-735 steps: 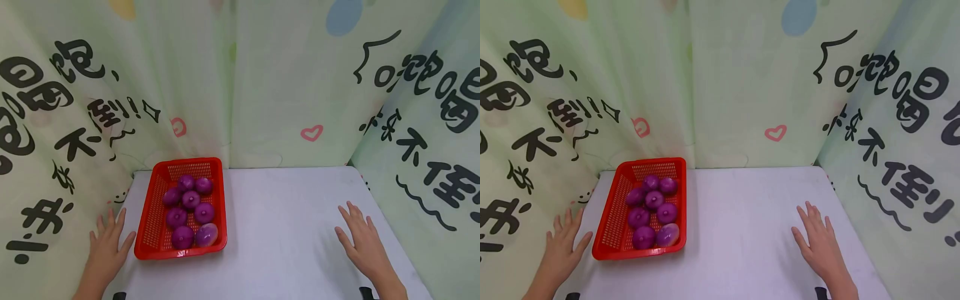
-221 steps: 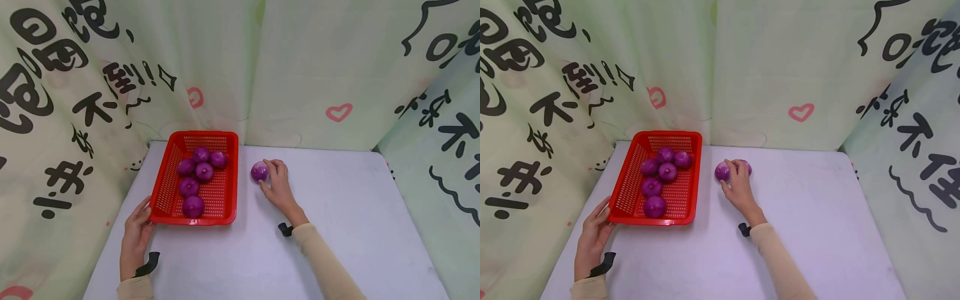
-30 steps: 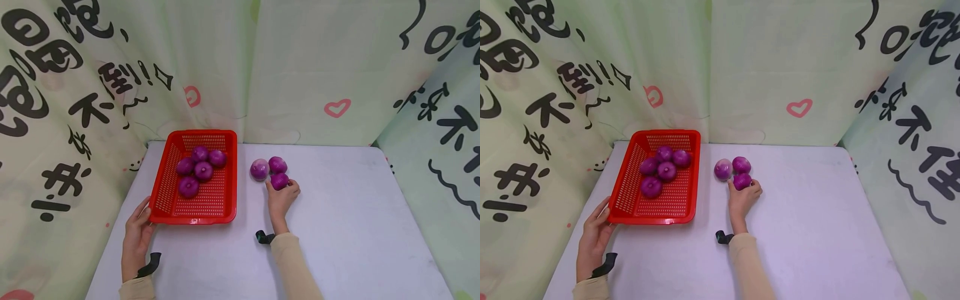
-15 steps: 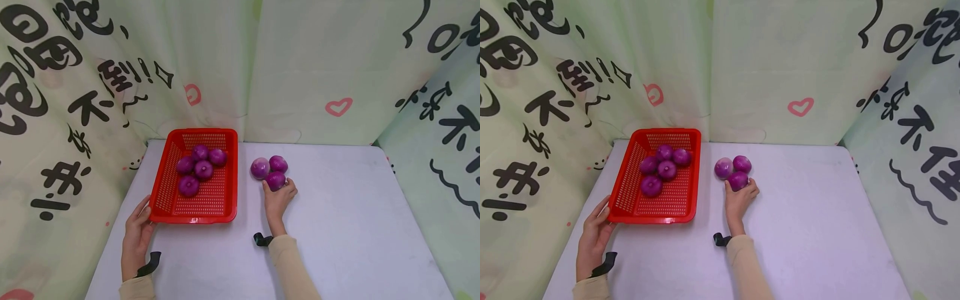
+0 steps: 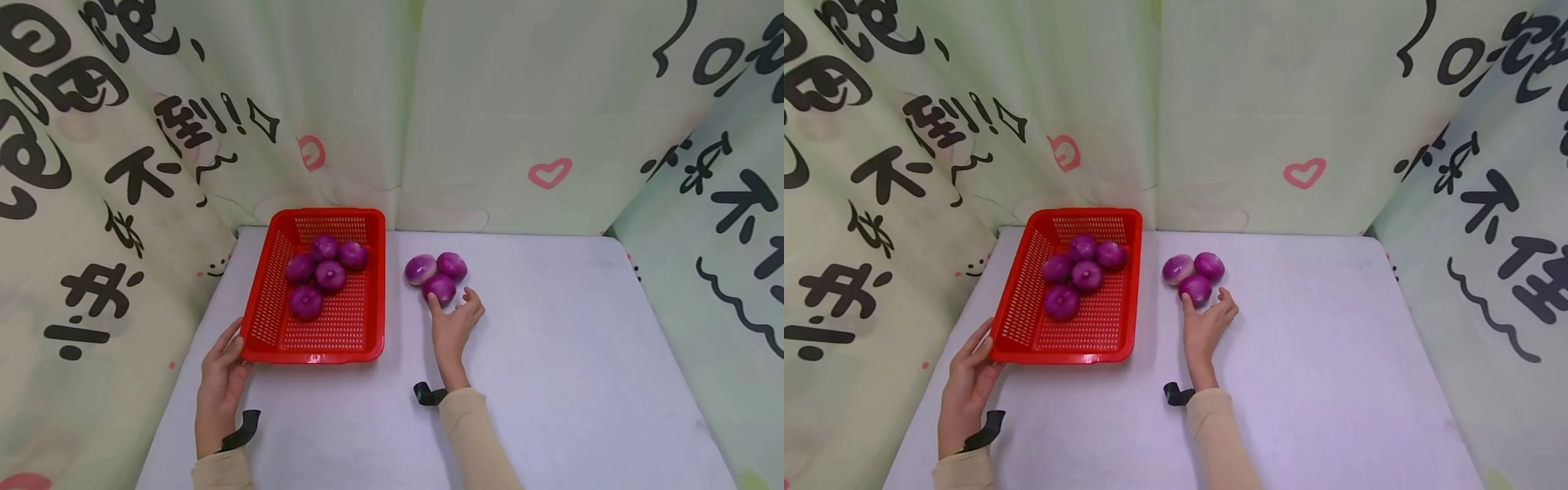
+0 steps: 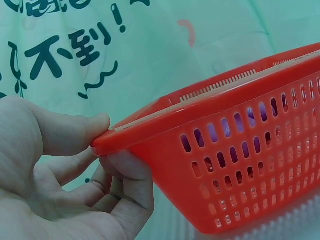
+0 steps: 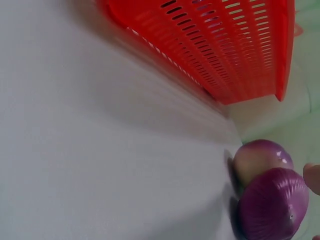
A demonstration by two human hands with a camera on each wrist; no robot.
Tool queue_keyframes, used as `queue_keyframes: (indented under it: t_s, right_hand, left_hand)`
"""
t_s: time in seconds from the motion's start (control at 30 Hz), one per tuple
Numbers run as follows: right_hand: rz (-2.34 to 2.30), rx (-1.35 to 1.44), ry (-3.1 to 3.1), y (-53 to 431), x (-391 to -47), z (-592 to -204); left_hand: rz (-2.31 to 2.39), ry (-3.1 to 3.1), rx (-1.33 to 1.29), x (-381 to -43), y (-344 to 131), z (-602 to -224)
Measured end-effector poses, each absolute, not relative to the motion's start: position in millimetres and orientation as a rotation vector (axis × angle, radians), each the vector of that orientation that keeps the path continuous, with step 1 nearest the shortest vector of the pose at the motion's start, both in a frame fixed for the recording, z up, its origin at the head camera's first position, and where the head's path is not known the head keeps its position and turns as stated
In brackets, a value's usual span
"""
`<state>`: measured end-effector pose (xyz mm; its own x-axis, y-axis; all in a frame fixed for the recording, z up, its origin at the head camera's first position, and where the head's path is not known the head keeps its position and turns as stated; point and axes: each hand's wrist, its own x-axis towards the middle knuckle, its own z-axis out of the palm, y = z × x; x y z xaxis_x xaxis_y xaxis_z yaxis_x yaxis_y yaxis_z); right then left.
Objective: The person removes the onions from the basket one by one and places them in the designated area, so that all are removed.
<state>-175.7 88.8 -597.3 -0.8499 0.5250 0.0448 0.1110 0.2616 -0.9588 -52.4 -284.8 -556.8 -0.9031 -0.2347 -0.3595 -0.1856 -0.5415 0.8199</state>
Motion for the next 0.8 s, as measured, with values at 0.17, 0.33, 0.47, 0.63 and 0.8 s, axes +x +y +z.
queue_keyframes:
  t_s: [0.17, 0.33, 0.47, 0.63, 0.8]
  right_hand:
    - [1.652, -0.523, -2.193, 82, -170, -584]
    - [1.679, -0.425, -2.209, 72, -164, -570]
    - [1.697, -0.369, -2.213, 64, -159, -561]
    - [1.708, -0.353, -2.247, 54, -156, -555]
    - [1.752, -0.287, -2.289, 47, -152, -551]
  left_hand:
    - [-2.644, -1.479, 0.7, -54, -284, -556]
    - [-2.645, -1.467, 0.719, -56, -284, -555]
    - [-2.635, -1.481, 0.726, -56, -283, -556]
    - [-2.631, -1.48, 0.728, -55, -283, -556]
    - [-2.63, -1.481, 0.713, -54, -283, -557]
